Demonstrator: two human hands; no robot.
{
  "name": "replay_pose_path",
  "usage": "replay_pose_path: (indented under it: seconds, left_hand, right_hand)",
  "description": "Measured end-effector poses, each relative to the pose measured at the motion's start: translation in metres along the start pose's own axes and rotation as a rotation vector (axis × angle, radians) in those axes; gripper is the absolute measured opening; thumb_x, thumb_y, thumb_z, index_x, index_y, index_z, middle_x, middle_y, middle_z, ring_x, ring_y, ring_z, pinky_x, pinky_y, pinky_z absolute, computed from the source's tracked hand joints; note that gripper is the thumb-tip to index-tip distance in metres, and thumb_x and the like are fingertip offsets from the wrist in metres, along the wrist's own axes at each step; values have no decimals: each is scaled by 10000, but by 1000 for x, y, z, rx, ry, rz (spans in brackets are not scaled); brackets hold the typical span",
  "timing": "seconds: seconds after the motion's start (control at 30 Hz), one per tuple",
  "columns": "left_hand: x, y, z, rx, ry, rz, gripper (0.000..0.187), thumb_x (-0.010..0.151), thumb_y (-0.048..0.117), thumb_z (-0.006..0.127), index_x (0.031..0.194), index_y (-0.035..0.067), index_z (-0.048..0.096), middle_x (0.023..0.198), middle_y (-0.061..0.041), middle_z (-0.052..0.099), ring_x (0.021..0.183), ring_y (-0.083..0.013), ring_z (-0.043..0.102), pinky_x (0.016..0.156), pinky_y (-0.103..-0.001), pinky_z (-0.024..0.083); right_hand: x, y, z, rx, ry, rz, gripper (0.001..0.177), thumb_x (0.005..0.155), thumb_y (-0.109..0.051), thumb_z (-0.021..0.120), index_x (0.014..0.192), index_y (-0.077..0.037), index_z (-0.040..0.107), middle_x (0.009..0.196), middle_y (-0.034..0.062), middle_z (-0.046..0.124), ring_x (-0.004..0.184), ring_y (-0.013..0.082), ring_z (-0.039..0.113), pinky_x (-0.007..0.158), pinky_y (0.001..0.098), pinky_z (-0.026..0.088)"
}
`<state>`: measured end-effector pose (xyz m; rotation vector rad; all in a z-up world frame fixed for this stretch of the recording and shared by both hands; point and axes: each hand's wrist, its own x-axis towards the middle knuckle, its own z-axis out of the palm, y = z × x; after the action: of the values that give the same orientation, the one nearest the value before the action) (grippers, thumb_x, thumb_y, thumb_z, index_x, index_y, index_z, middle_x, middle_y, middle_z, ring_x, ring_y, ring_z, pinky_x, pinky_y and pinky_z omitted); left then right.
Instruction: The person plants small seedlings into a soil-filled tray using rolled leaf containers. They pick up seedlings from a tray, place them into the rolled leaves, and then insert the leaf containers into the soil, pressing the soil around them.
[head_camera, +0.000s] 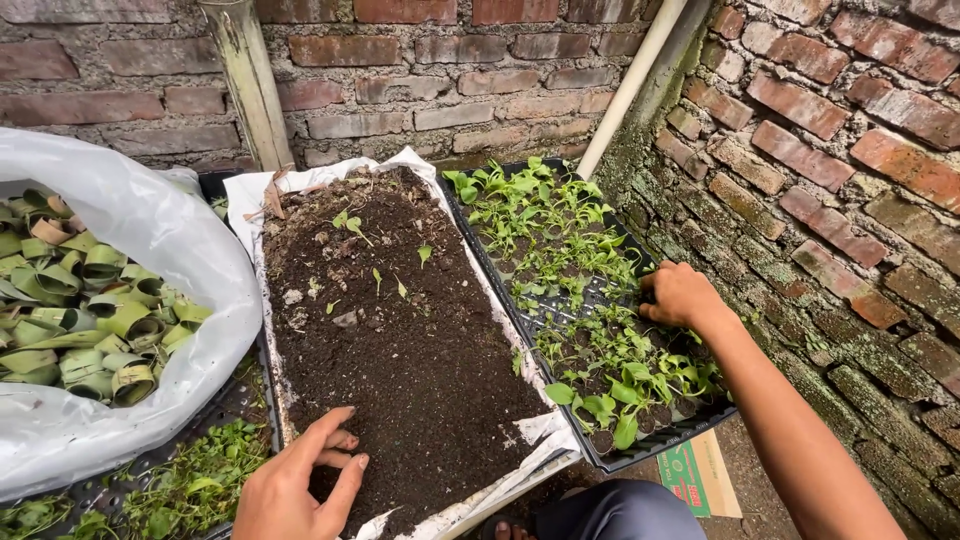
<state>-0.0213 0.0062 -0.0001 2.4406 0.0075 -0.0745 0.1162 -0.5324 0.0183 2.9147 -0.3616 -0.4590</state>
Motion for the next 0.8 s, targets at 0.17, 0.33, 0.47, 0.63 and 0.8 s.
replay_pose_path:
  seconds: [0.17, 0.33, 0.47, 0.63, 0.8]
  left_hand:
    - [0, -11, 4, -25, 50, 137, 539, 809, 418, 715, 1340, 388, 625, 1046, 205, 810, 872, 25, 811, 700, -272, 634]
    - [-2, -1, 7, -90, 66, 287, 469, 863, 355, 687, 1322, 262, 660, 1093, 79, 807, 970, -81, 787, 904, -332, 602]
    - [0, 13, 19, -94, 180, 547, 365, 924, 184, 643, 1278, 109, 691, 1224, -59, 748, 1076, -243, 731, 1004, -429, 549]
    - [15, 4, 38, 71, 254, 562, 257, 892, 197, 655, 1138, 191, 728, 914, -48, 791, 815, -303, 701, 864, -438, 497]
    - [12, 1, 40, 123, 463, 652, 513, 719, 77, 692, 1232, 103, 685, 1242, -122, 681, 1129, -316, 628, 979, -459, 460]
  right_hand:
    - [-38, -19, -50, 206, -10, 59, 484, 984, -244, 714, 1431, -130, 570, 1427, 114, 590, 974, 139, 713, 908, 313, 655]
    - [-140, -98, -110, 309, 344, -278, 386, 946, -175, 670, 1328, -121, 654, 1415, 130, 613, 1344, 252, 544, 1185, 491, 418]
    - [-176, -189, -68, 473, 444, -828, 400, 820, 103, 579, 1150, -37, 757, 1172, 128, 755, 1016, 267, 753, 1061, 388, 549]
    - [-158, -257, 3, 415, 446, -942, 135, 874, -120, 626, 915, -77, 748, 830, 112, 761, 743, 341, 722, 664, 466, 547]
    - [-160, -278, 21, 432, 677, -1194, 362, 763, -50, 694, 1120, -80, 745, 1171, 126, 719, 1172, 365, 624, 1032, 486, 461]
